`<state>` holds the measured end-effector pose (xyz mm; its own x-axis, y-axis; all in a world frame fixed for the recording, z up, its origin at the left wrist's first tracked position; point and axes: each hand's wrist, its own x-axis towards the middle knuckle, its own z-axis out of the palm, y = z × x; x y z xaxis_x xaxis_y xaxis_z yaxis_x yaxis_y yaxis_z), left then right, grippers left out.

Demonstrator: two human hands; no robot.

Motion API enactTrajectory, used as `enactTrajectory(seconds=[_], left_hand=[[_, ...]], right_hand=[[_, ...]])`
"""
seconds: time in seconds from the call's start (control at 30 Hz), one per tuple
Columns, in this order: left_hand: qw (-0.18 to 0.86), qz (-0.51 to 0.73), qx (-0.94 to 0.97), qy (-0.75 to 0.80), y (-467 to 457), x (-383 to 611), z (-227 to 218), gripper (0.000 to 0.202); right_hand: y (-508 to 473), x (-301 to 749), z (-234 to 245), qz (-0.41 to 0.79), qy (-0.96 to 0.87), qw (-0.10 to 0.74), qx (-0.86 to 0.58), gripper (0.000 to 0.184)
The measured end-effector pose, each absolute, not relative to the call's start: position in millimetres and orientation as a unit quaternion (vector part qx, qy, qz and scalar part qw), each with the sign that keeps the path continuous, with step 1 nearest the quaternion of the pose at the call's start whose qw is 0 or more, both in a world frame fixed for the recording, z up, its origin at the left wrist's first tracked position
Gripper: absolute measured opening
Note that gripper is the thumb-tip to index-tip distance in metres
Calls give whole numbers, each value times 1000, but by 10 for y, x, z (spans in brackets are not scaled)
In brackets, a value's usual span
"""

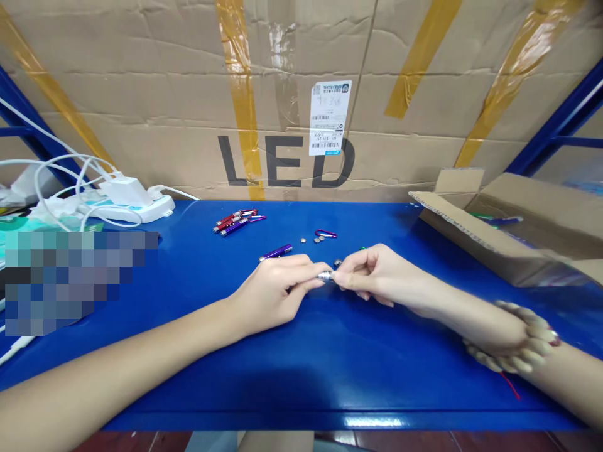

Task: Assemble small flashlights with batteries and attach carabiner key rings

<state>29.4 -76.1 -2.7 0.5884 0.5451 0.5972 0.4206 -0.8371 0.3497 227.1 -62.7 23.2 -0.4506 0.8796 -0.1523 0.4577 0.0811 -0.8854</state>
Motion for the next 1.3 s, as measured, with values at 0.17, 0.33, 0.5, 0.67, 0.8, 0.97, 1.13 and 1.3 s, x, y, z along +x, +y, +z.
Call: enactTrajectory(seconds=[0.17, 0.33, 0.5, 0.67, 0.8, 0.97, 1.13, 1.3], left_hand=[[114, 412, 847, 316, -729, 332, 21, 18], [143, 391, 855, 308, -740, 335, 55, 18], [151, 359, 865, 316, -742, 327, 59, 19], [150, 350, 872, 309, -746, 321, 34, 18], [170, 362, 869, 292, -773, 319, 37, 17], [185, 363, 868, 284, -794, 312, 30, 19], [152, 383, 871, 267, -797, 311, 9, 21], [121, 386, 879, 253, -795, 303, -7, 23]], right_hand=[[-659, 2296, 295, 171, -815, 385, -398, 24], [-690, 2305, 293, 87, -871, 386, -292, 11], [-655, 2362, 259, 45, -888, 364, -276, 12], [-655, 2408, 234, 29, -902, 340, -265, 15], [-666, 2379, 212, 60, -895, 357, -260, 15], [-663, 2323, 203, 114, -883, 364, -273, 23], [-685, 2292, 215, 124, -876, 360, -297, 25], [-692, 2271, 211, 125, -868, 352, -326, 23]])
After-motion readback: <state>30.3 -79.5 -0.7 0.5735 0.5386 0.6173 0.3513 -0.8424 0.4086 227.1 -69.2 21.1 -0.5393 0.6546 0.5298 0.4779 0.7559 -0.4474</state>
